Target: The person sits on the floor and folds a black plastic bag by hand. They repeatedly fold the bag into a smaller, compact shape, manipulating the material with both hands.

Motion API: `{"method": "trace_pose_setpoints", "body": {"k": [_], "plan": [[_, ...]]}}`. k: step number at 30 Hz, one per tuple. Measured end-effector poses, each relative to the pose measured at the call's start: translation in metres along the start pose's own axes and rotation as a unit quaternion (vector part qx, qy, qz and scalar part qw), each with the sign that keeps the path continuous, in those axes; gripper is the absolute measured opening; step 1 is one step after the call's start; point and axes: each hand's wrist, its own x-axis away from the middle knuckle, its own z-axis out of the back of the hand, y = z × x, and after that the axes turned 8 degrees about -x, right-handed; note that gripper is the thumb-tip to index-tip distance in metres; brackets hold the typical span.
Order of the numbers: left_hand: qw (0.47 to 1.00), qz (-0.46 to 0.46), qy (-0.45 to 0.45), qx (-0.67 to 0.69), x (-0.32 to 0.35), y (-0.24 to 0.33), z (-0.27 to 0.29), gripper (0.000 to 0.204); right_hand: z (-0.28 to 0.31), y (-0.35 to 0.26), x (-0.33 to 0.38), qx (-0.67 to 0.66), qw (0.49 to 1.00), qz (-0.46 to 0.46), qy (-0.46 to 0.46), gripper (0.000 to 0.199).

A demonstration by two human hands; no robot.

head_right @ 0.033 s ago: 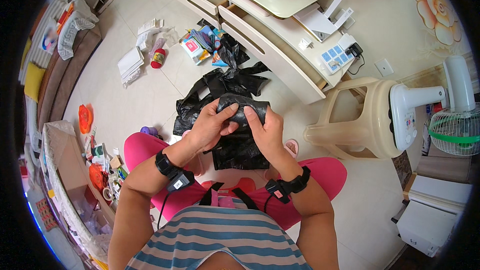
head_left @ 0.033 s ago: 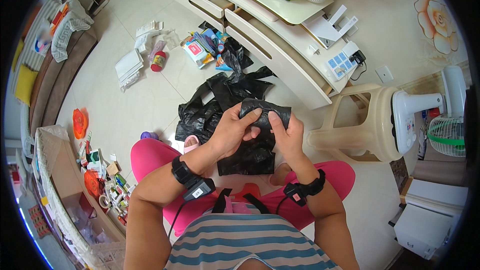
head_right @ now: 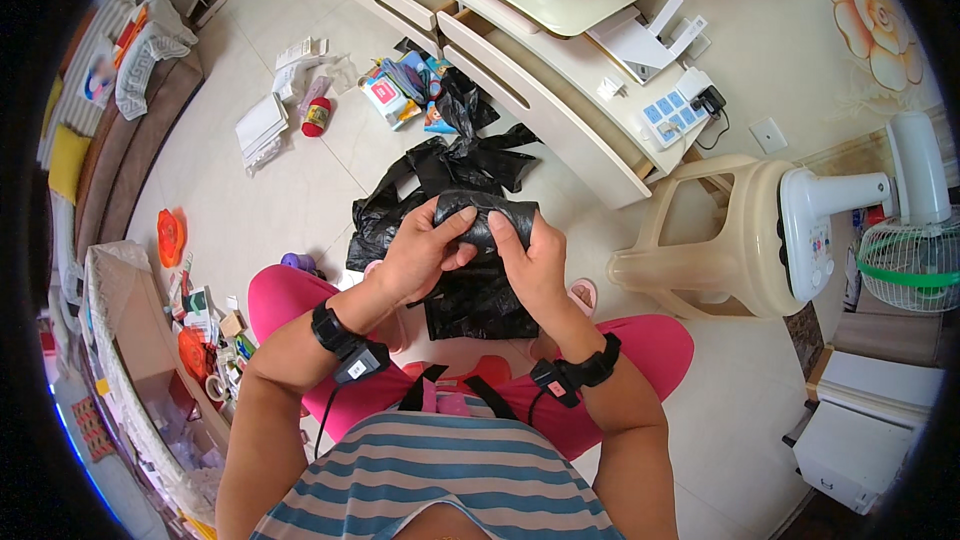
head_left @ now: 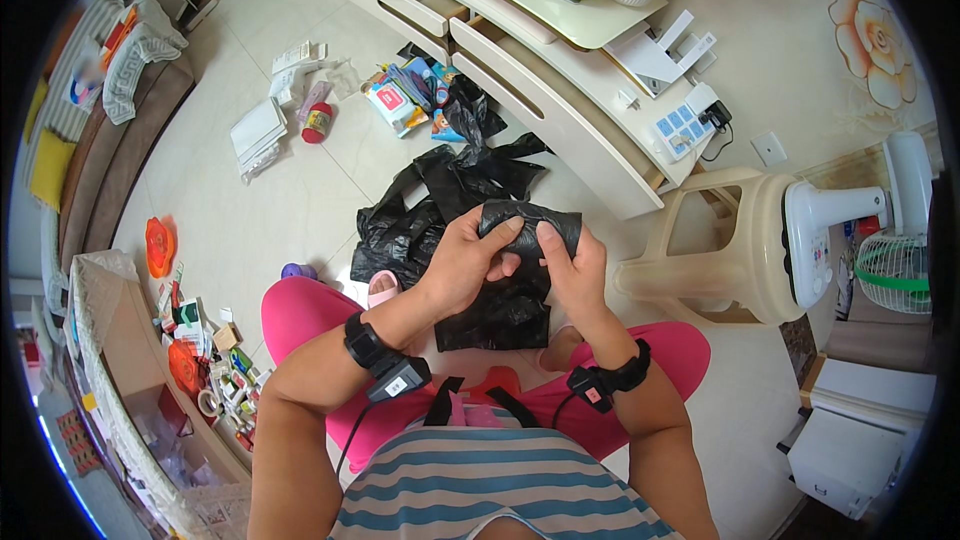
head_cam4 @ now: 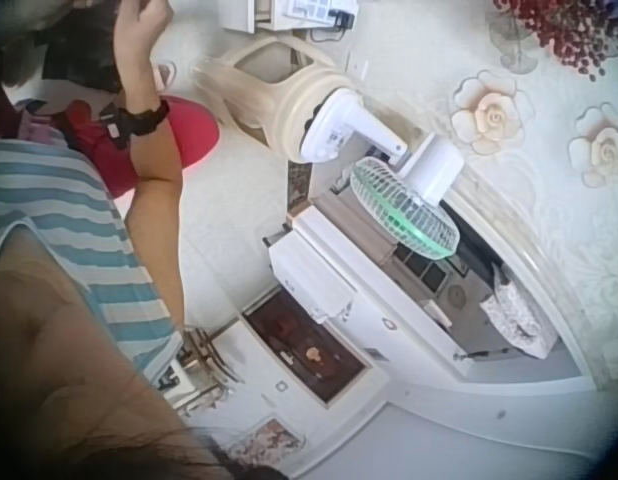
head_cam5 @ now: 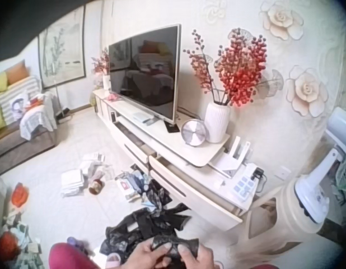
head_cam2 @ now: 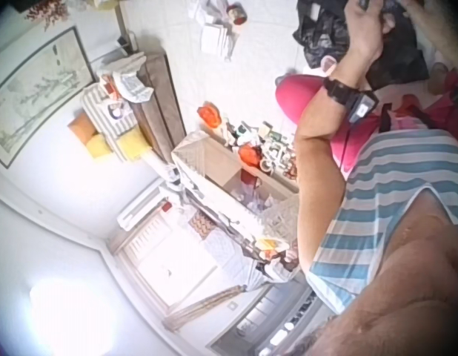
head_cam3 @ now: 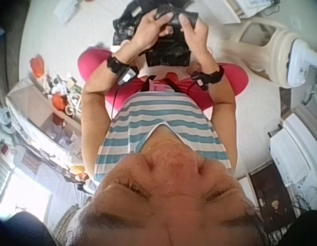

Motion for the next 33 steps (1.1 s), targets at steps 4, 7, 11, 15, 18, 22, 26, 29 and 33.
{"method": "trace_pose_setpoints", "body": {"k": [4, 7, 11, 15, 18, 22, 26, 29, 33], "plan": [[0.997, -0.027, 0.035, -0.067, 0.001, -0.005, 0.002, 0.016, -0.001, -0.009, -0.002, -0.060, 0.994, -0.093, -0.012, 0.030], [0.990, -0.047, 0.047, -0.124, 0.002, -0.003, -0.001, 0.016, 0.004, -0.006, -0.002, -0.094, 0.988, -0.118, -0.029, 0.032], [0.987, -0.054, 0.030, -0.149, 0.006, 0.000, -0.004, 0.017, -0.002, -0.008, -0.001, -0.086, 0.990, -0.110, 0.008, 0.032], [0.996, -0.050, 0.017, -0.075, 0.003, -0.007, -0.004, 0.017, 0.001, -0.002, -0.001, -0.010, 0.997, -0.069, 0.024, 0.032], [0.999, -0.017, 0.016, -0.035, 0.004, -0.003, -0.006, 0.019, 0.003, -0.002, -0.002, 0.072, 0.997, -0.005, 0.026, 0.030], [0.998, 0.053, 0.016, 0.001, 0.007, 0.003, -0.006, 0.019, 0.003, -0.006, -0.002, 0.137, 0.988, 0.075, 0.000, 0.028], [0.996, 0.067, 0.028, 0.049, 0.004, 0.001, -0.005, 0.014, 0.001, -0.003, -0.002, 0.103, 0.991, 0.080, -0.006, 0.029], [0.999, 0.031, 0.026, 0.031, 0.003, -0.003, -0.003, 0.013, 0.002, -0.001, -0.001, 0.021, 1.000, -0.002, -0.014, 0.031], [0.998, -0.023, 0.042, -0.028, 0.005, -0.005, -0.003, 0.015, 0.005, -0.007, -0.002, -0.058, 0.993, -0.102, -0.030, 0.034]]}}
